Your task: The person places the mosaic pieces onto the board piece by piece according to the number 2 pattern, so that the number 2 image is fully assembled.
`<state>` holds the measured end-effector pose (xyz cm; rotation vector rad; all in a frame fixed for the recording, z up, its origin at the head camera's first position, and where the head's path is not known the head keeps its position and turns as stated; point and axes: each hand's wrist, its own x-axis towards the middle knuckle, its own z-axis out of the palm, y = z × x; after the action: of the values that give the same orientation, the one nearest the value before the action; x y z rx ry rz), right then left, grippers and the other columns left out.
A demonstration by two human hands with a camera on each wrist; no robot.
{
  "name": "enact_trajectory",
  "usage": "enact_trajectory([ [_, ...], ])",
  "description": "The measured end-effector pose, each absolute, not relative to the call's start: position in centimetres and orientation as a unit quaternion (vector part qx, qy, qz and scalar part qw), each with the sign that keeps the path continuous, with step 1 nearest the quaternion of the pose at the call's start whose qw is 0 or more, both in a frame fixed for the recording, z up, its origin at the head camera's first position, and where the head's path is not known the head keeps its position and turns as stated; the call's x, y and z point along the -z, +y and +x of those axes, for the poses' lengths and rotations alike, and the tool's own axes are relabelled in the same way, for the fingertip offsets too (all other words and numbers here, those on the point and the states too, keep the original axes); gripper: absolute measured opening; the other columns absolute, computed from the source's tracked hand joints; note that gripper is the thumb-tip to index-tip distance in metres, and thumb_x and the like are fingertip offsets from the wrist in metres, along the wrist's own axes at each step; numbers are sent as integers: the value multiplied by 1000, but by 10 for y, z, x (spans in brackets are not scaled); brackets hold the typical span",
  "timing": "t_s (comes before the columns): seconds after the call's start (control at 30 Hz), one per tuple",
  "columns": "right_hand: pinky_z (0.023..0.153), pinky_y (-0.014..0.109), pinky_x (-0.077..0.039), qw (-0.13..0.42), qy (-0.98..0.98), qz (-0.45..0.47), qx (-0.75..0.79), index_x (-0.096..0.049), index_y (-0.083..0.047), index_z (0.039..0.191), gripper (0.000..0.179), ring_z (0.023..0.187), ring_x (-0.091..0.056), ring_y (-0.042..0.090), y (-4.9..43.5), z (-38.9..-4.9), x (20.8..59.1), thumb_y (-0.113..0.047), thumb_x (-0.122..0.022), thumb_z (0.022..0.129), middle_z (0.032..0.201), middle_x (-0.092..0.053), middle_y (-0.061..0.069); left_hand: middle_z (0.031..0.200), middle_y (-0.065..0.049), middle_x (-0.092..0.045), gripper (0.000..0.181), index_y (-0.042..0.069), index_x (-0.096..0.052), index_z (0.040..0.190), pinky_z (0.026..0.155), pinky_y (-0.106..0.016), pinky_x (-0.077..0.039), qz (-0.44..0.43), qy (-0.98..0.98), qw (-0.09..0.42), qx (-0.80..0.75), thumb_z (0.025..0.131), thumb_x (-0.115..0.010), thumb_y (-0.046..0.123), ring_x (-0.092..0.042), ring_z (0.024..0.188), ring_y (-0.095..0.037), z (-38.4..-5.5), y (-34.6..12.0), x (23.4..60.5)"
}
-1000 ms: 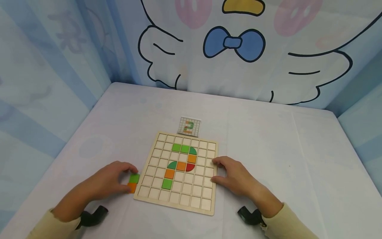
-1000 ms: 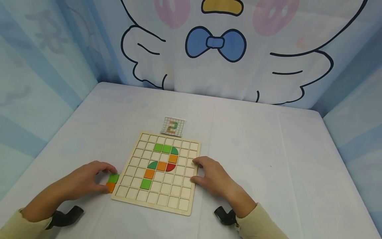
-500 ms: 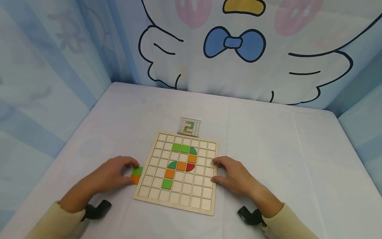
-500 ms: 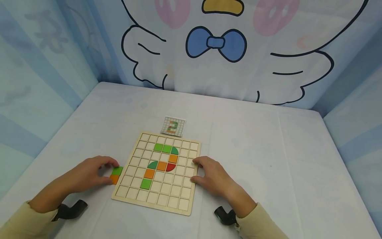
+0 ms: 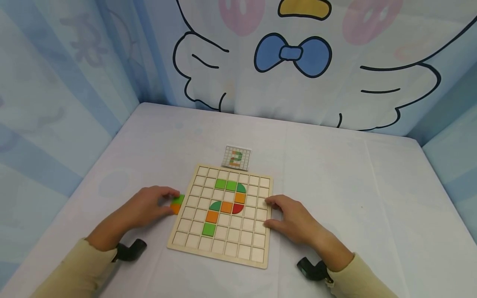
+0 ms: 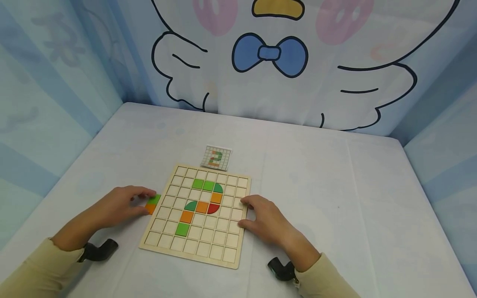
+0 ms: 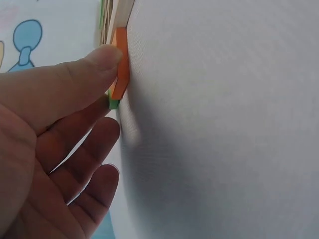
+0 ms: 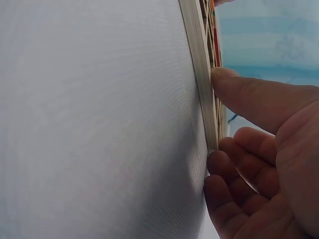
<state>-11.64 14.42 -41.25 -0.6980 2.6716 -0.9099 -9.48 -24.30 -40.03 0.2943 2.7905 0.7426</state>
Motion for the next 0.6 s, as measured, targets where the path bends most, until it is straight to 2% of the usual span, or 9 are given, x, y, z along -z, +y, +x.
enact_trajectory([
  [0.13,97,46,-48,117,911,-241,314,-59,-1,131,53,112,-61,24,144,-116,413,-20,-79,87,126,-62,9,118,-10,-67,42,1,-65,127,96,-53,-47,104,954,105,-262,87,-77,8,-59,109,-32,-97,-242,400],
  [0.3,97,46,-48,118,911,-243,313,-58,-1,131,53,112,-61,23,145,-117,414,-21,-79,87,126,-62,9,112,-12,-66,36,2,-67,120,92,-52,-48,93,958,93,-256,86,-77,8,-58,105,-32,-98,-241,399],
  [0.6,96,46,-48,115,912,-244,309,-58,-1,131,53,110,-61,23,145,-117,413,-21,-80,87,124,-63,8,109,-9,-66,28,2,-68,111,93,-52,-47,81,960,107,-247,85,-78,6,-58,105,-32,-97,-244,398],
])
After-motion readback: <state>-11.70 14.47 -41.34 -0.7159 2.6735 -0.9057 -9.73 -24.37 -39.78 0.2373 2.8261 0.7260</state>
